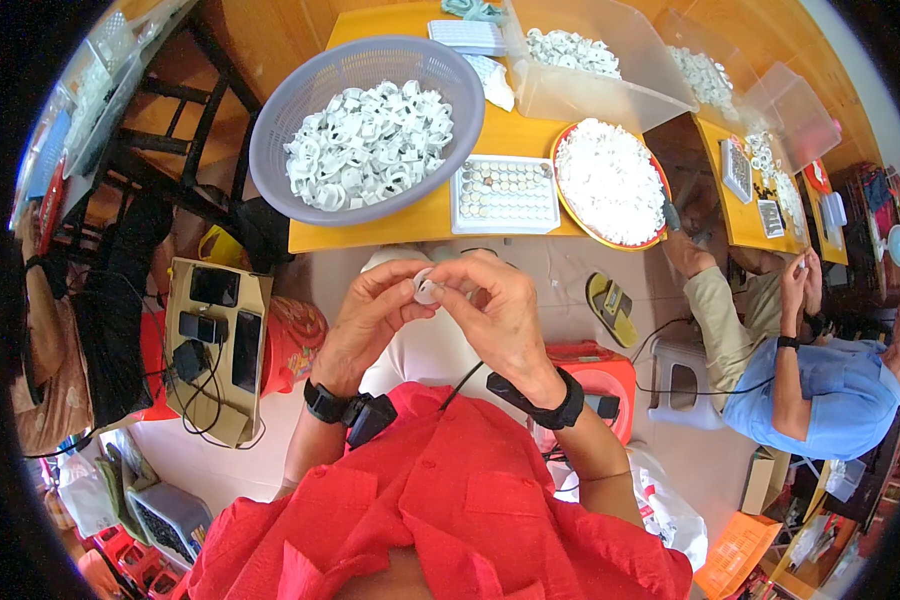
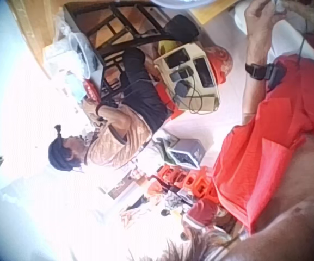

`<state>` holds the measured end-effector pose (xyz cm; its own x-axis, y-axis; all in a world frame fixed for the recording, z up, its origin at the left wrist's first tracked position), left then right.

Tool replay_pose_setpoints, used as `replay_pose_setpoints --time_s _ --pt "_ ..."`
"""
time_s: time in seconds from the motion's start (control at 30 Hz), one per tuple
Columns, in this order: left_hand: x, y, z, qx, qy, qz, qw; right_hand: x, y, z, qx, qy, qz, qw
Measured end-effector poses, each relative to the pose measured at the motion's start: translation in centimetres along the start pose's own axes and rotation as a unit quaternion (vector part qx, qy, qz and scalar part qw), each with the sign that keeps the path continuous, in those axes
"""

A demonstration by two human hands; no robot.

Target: The person picks up a white plastic base and a metal battery, fits the battery into the base, and then presses a white plastic cover onto the assembly. They repeat this process, assembling the components one at a time and occasionally reaching into a large bowl for more plastic bases.

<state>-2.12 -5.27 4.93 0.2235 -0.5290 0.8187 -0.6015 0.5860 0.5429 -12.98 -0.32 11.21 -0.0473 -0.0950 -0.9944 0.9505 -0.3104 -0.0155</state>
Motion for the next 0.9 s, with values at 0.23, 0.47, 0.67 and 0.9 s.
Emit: replay_pose_setpoints --time_s 0.23,0.47,0.67,0.9 --pt "0.0 0.1 0.1 0.010 0.004 -0.006 1.000 -0.4 -0.3 -0.1 0.024 -0.017 -0.042 0.999" --pt "-0.1 0.5 0.0 0.011 -0.017 -0.003 1.000 -1.6 -0.1 -0.8 0.037 -0.100 -0.099 0.989" --pt "0.3 1.2 0.2 0.012 -0.007 0.027 1.000 -1.2 -0.5 -0.9 0.073 -0.118 -0.107 0.985" --pt "0.2 0.6 0.3 0.046 0.036 0.087 0.995 -0.3 0.1 -1.1 0.070 -0.141 -0.131 0.979"
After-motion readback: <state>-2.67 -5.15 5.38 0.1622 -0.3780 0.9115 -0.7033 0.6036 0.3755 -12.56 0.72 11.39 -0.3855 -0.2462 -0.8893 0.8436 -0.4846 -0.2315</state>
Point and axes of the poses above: each hand's wrist, its own z-axis towards the middle knuckle, its own y-axis out of the palm, x = y × z, the point moved 8 cm from there along z, towards the middle knuckle, and after that the axes turned 9 degrees about z, right-handed, at the moved point
